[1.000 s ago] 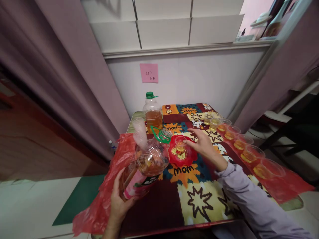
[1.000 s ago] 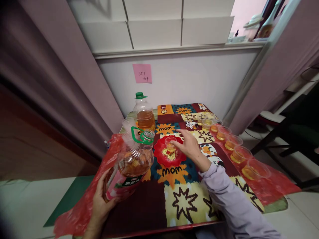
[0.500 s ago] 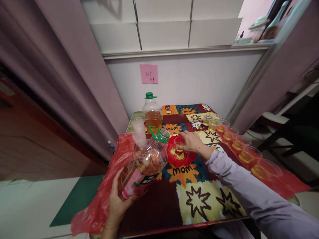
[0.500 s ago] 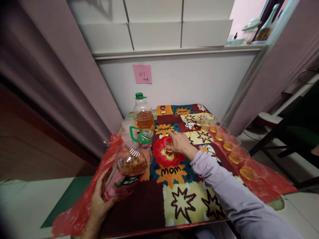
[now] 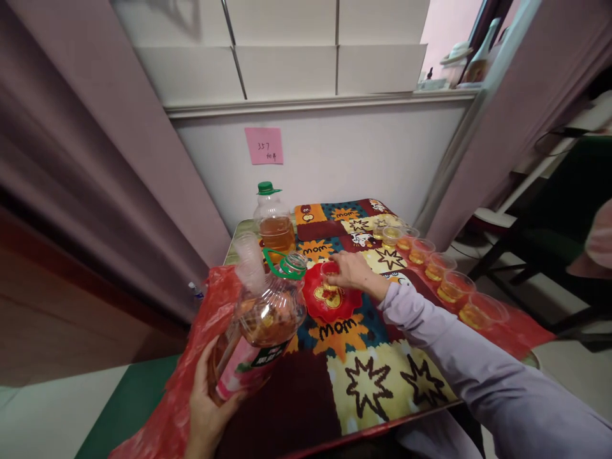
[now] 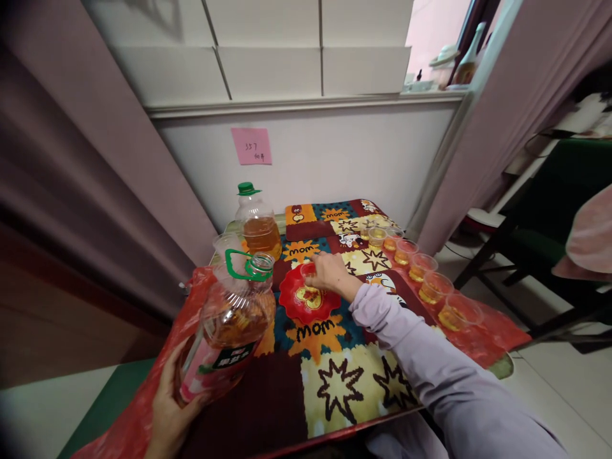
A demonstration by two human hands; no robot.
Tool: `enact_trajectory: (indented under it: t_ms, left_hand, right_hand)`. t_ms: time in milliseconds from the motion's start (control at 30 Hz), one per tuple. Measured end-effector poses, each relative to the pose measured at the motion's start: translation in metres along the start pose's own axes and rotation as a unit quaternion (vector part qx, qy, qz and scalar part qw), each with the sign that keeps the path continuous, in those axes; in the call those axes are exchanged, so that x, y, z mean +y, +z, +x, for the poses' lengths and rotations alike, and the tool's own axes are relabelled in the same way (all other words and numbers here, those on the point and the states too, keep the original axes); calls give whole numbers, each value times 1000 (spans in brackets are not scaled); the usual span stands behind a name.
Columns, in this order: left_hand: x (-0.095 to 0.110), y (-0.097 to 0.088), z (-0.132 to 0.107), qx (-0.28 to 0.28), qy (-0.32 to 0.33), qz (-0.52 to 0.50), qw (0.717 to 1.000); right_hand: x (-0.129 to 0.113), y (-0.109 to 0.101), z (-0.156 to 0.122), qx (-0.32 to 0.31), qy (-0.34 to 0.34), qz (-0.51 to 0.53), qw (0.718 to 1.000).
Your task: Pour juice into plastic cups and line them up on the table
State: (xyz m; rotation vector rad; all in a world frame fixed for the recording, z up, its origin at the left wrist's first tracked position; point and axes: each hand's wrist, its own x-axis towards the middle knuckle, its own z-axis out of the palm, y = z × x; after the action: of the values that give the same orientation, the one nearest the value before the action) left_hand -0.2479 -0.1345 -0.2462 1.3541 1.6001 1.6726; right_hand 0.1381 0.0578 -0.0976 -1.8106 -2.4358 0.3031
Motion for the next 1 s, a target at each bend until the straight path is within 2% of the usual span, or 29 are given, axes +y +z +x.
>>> enact_trajectory:
  t_ms: [133,333,433,533,733,1000]
  left_hand:
    - [-2,-1,1,3,-3,5,1000]
    - [-4,-2,1,-1,-20,-4,1000]
    - [-3,-2,1,2,-21,-7,1000]
    - [-2,-1,1,-1,-27,-7,1000]
    - [0,-2,1,2,-20,4,1000]
    - [-2,-1,1,5,-24,-5,1000]
  right_hand:
    - [33,-19,-4,43,21,35,998]
    - [117,-52,-10,66,111,4,992]
    - [154,-55,-12,63,174,-31,982]
    - [182,-52,-12,61,211,-60,974]
    - [210,-36,-9,68,221,-102,968]
    - [220,-15,-6,62,225,-114,966]
